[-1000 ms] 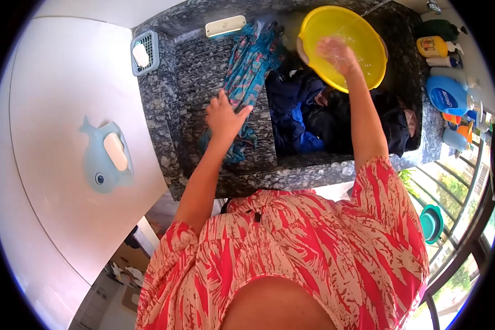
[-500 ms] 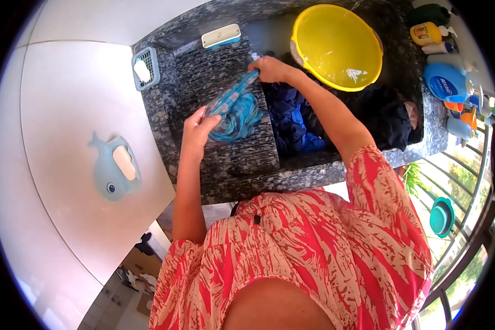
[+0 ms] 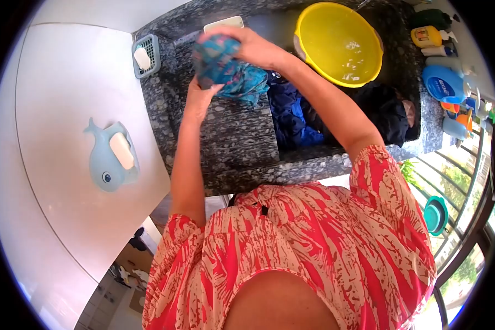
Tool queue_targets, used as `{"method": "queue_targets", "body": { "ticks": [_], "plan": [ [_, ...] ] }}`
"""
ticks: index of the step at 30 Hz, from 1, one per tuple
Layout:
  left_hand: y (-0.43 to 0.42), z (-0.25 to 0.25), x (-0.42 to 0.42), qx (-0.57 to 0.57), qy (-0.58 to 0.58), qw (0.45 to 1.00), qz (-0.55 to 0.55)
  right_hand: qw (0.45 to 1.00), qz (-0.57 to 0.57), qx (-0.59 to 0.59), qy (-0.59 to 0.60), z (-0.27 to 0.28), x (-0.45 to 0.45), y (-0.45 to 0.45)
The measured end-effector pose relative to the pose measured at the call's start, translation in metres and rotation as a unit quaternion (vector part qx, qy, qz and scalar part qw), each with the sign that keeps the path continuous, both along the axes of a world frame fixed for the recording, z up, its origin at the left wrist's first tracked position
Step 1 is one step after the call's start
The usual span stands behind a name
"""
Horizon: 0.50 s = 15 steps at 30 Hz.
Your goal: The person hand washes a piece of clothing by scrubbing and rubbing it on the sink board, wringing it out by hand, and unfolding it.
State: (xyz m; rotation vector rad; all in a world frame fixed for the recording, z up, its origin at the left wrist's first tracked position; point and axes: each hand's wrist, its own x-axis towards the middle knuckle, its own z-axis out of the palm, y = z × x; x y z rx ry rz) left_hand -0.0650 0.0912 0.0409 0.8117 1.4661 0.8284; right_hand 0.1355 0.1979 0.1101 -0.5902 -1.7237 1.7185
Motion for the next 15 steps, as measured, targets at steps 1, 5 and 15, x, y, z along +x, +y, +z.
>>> {"method": "queue_targets", "body": {
  "ticks": [1,5,15],
  "plan": [
    [-0.004,0.004,-0.008,-0.028,0.194,0.971,-0.136,0.997,0.016,0.064,-0.042,-0.034,0.010,0.002],
    [0.008,-0.021,-0.044,-0.048,0.370,0.905,-0.202,0.880,0.096,0.230,-0.405,-0.094,0.038,0.008],
    [-0.050,-0.076,0.057,0.303,0.505,0.807,0.045,0.891,-0.335,0.247,-0.182,-0.128,-0.020,-0.105]
  ]
}}
